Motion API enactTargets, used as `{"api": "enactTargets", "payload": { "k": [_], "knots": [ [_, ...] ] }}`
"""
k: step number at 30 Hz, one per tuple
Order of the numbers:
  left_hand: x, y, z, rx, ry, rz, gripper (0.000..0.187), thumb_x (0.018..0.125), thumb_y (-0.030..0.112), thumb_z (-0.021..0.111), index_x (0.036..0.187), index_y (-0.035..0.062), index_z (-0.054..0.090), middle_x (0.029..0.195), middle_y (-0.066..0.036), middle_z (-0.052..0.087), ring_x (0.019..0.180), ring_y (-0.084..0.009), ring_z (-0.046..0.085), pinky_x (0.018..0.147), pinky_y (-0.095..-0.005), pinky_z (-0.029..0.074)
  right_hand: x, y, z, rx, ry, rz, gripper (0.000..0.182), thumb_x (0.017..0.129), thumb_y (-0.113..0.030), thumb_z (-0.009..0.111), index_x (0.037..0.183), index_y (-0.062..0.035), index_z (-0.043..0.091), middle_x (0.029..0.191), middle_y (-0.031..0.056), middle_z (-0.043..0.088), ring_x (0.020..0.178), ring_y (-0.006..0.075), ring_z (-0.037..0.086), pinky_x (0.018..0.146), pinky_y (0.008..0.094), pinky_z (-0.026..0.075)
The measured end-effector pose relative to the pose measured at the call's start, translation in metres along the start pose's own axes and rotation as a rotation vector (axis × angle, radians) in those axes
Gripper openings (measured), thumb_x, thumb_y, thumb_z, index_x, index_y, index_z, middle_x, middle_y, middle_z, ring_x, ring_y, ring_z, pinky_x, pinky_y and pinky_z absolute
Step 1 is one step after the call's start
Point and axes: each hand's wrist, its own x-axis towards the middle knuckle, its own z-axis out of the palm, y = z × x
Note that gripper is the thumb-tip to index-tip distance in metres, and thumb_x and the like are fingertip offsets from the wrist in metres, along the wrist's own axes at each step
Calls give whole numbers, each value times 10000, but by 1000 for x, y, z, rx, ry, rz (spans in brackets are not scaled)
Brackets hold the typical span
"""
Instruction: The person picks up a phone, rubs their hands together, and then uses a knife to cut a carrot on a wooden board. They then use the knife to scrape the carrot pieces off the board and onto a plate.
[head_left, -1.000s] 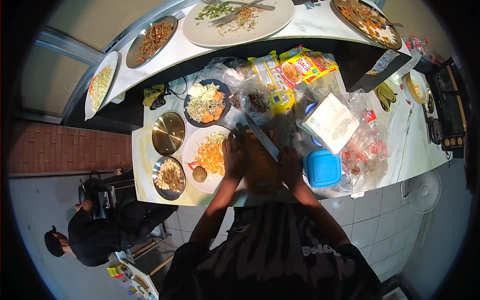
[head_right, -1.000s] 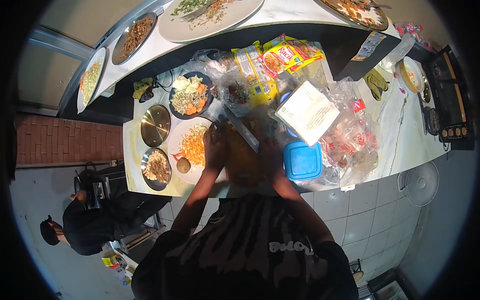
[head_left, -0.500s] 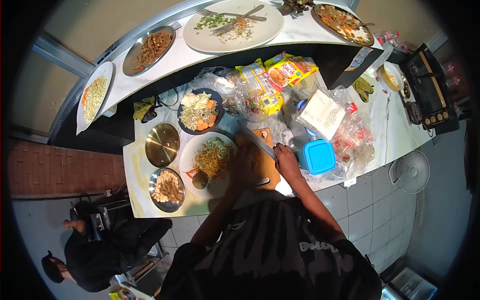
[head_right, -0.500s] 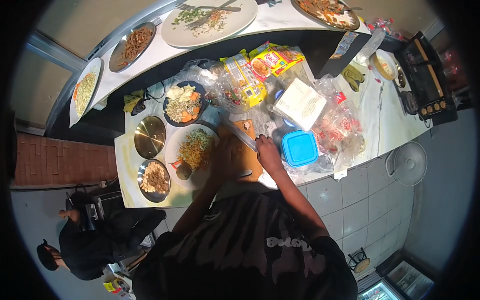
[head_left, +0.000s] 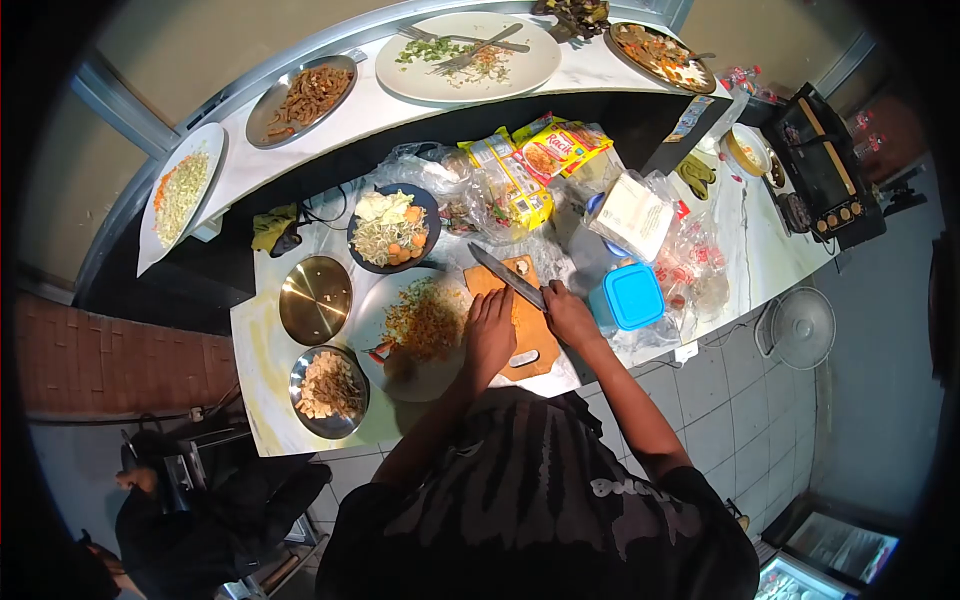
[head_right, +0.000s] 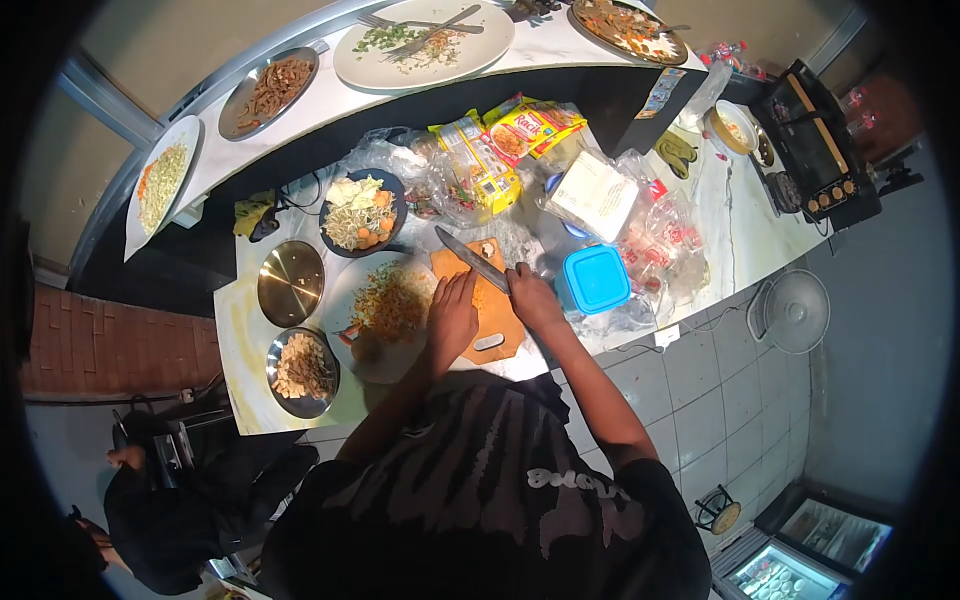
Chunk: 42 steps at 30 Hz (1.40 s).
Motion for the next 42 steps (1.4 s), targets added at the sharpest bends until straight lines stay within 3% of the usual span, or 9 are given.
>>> {"api": "enactTargets", "payload": {
  "k": [7,18,26,27,31,34,35,39,42],
  "knots": [
    [7,-4,-14,-140,133,29,522,760,-2,597,1281,20,583,1183,-176,540,1173,-363,501,1075,-483,381,6,8,5,9,4,6,269,864,-22,575,1126,33,554,1122,282,565,834,478,653,768,543,542],
    [-3,-2,-28,-285,18,52,447,799,-39,551,1240,13,605,1204,-179,553,1169,-363,547,1009,-452,460,5,-6,-5,125,89,104,220,861,-27,590,1067,30,539,1088,295,570,912,502,631,801,552,531],
    [-20,-11,-7,-283,22,128,377,858,-21,546,1233,-36,581,1225,-228,548,1180,-411,545,988,-461,476,-1,-95,-40,412,91,74,163,856,-35,618,993,-1,537,983,261,600,937,491,606,813,549,481],
    [-21,-10,-3,-314,57,134,314,816,4,598,1125,-48,619,1216,-240,540,1210,-415,527,992,-506,454,0,-96,-37,461,57,45,164,853,-31,621,989,1,535,986,257,600,941,491,604,817,543,484],
    [-39,-26,34,-625,-51,-17,321,864,124,621,1161,4,629,1267,-214,553,1229,-391,533,1027,-468,440,4,-125,-45,625,-33,-182,192,836,-21,632,1006,5,547,990,254,615,971,470,620,822,518,495],
    [-27,-21,29,-87,146,278,404,953,237,536,1321,88,609,1324,-149,567,1294,-307,525,1121,-480,377,10,-149,-42,658,-69,-336,198,847,-42,647,1014,4,552,964,251,625,953,460,634,805,511,500],
    [-27,-16,22,-119,133,249,428,930,233,551,1330,93,611,1351,-152,557,1318,-291,511,1139,-466,353,13,-153,-39,643,-64,-347,200,851,-49,652,1017,4,553,956,250,629,946,456,639,800,509,502],
    [-42,-40,47,-71,-60,93,436,895,153,562,1321,73,612,1370,-173,541,1314,-335,509,1126,-471,361,9,-132,-47,577,43,-299,213,866,-78,673,1028,2,559,921,245,643,922,443,658,777,499,510],
    [-29,-30,6,-394,-86,45,495,913,59,527,1408,67,529,1405,-212,481,1309,-416,481,1086,-471,396,-5,-109,-70,637,70,-95,265,883,-172,711,1014,6,564,843,228,636,818,406,662,721,464,508]
  ]
}}
